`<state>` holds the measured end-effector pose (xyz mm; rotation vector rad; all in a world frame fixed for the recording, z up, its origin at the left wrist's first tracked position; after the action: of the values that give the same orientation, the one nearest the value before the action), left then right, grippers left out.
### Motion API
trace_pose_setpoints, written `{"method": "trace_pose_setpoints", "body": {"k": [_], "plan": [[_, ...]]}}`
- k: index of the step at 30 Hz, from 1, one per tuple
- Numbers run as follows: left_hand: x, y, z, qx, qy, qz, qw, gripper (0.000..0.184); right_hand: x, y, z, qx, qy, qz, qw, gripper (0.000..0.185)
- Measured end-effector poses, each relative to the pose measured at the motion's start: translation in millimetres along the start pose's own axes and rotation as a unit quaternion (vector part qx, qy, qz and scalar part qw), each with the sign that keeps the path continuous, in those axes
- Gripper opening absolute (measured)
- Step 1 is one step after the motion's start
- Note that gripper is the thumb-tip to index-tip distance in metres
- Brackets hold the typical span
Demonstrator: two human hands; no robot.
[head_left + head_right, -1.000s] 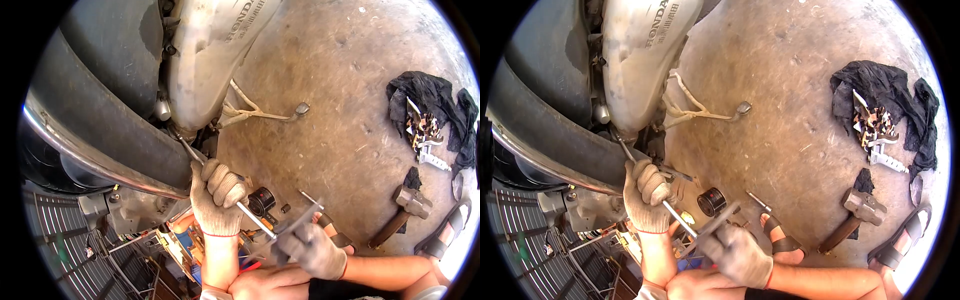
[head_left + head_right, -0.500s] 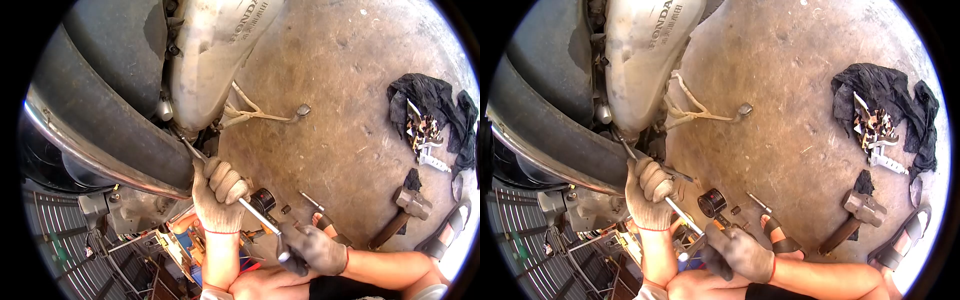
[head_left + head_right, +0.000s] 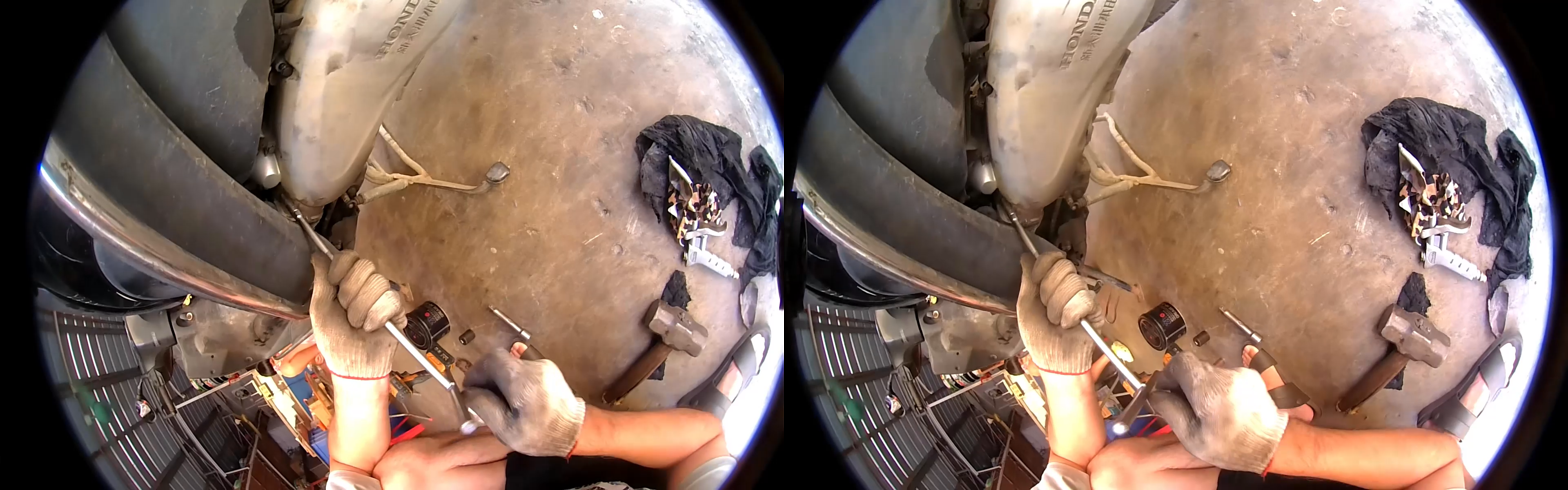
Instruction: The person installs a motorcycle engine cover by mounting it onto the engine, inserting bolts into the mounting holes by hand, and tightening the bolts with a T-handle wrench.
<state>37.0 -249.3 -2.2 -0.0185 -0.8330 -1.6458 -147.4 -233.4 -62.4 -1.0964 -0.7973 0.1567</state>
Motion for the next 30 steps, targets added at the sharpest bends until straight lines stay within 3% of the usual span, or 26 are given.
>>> {"method": "trace_pose_setpoints", "body": {"k": [3, 6, 8, 9, 16, 20, 21, 22, 23, 29, 30], "plan": [[-1.7, -1.8, -3.0, 0.005, -0.015, 0.0, 1.0, 0.04, -2.2, -6.2, -3.4, 0.017, -0.003, 0.004, 1.0, 0.024], [0.1, -5.9, -5.6, 0.009, 0.006, 0.02, 1.0, 0.045, 1.7, -12.2, -4.9, -0.036, -0.007, -0.008, 0.999, 0.026], [-0.8, -8.0, -8.9, 0.012, -0.015, 0.012, 1.0, 0.041, -0.8, -12.9, -7.1, -0.048, 0.037, 0.075, 0.995, 0.033], [-1.7, -7.7, -10.6, 0.026, -0.009, 0.012, 1.0, 0.041, -0.2, -9.6, -9.2, -0.034, 0.004, 0.11, 0.993, 0.034], [10.8, -9.4, -17.2, 0.056, 0.0, 0.033, 0.998, 0.044, -16.1, -27.8, -28.0, -0.095, -0.014, 0.148, 0.984, 0.025], [10.4, -9.2, -14.7, 0.046, 0.011, 0.037, 0.998, 0.044, -5.8, -15.2, -23.6, -0.064, -0.017, 0.099, 0.993, 0.022], [8.4, -8.6, -11.3, 0.039, 0.012, 0.038, 0.998, 0.043, 0.4, 0.0, -19.5, 0.085, -0.009, -0.063, 0.994, 0.022], [6.0, -8.8, -7.5, 0.031, 0.012, 0.039, 0.999, 0.043, 9.4, 14.8, -10.8, 0.23, 0.0, -0.223, 0.947, 0.025], [4.2, -9.9, -3.3, 0.023, 0.013, 0.04, 0.999, 0.042, 13.4, 19.2, -6.5, 0.259, -0.03, -0.292, 0.92, 0.035], [-5.9, -15.1, 5.1, 0.008, -0.01, 0.012, 1.0, 0.039, 39.6, 42.7, 14.7, 0.398, -0.202, -0.232, 0.864, 0.031], [-5.9, -13.5, 5.7, 0.012, -0.013, 0.006, 1.0, 0.04, 33.3, 22.8, 2.7, 0.081, -0.192, -0.08, 0.975, 0.027]]}}
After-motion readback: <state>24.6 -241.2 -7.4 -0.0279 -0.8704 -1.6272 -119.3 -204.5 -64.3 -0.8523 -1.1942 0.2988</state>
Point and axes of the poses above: each hand's wrist, its own z-axis away from the middle knuckle, its own x-axis out of the palm, y = z × x, the point moved 7 cm from there along -z, towards the middle knuckle, and after that the axes turned 13 degrees about y, right-handed, at the moved point
